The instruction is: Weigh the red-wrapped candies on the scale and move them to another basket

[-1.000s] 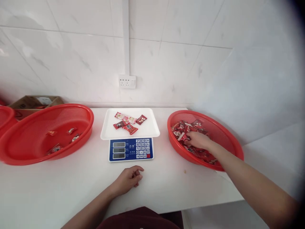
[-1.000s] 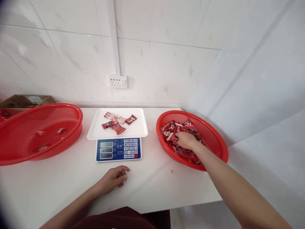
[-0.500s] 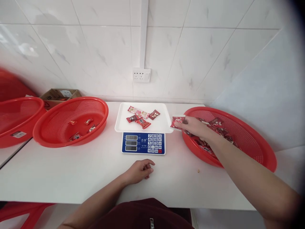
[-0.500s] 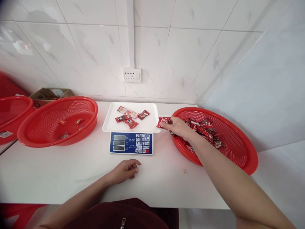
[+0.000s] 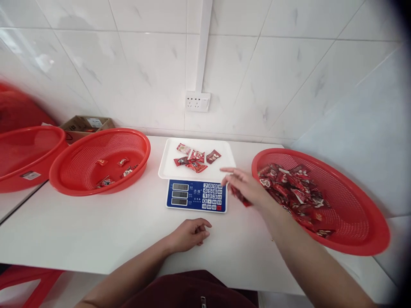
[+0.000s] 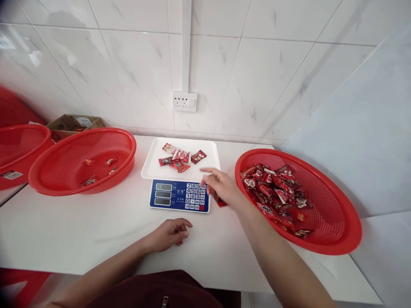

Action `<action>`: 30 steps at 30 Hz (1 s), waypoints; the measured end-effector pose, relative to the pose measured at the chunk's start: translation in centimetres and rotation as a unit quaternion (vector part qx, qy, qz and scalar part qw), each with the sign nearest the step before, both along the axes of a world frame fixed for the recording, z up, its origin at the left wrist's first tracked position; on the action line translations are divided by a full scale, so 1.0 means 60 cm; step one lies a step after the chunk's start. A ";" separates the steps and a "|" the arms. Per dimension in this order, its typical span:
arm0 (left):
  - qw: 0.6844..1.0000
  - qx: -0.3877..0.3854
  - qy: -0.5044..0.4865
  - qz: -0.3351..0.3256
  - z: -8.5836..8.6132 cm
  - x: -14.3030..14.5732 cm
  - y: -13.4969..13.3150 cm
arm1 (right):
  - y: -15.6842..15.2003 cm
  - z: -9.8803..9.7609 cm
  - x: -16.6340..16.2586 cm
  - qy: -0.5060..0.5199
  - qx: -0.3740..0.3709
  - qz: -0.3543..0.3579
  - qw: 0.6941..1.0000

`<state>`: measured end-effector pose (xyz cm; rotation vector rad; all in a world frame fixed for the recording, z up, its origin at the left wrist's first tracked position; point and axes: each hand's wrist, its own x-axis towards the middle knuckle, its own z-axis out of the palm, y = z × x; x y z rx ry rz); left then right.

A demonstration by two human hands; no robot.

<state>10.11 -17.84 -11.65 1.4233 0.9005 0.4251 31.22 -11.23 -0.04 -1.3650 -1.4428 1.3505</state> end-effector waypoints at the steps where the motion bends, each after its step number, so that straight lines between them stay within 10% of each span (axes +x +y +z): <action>1: 1.000 -0.004 -0.004 -0.002 0.002 -0.001 0.000 | -0.023 -0.018 -0.003 -0.021 0.006 0.025 0.999; 5: 0.997 -0.031 -0.075 -0.019 0.011 0.002 -0.004 | -0.111 -0.101 -0.038 -0.061 0.021 0.029 0.997; 10: 0.970 -0.158 -0.185 -0.004 0.009 0.015 -0.012 | -0.172 -0.169 -0.093 -0.042 0.033 -0.167 0.985; 19: 0.997 0.053 -0.045 0.030 0.012 0.017 -0.023 | -0.172 -0.189 -0.113 0.033 0.059 -0.218 0.974; 30: 0.985 0.045 -0.098 0.134 0.035 -0.002 -0.015 | -0.167 -0.189 -0.108 0.024 0.072 -0.144 0.987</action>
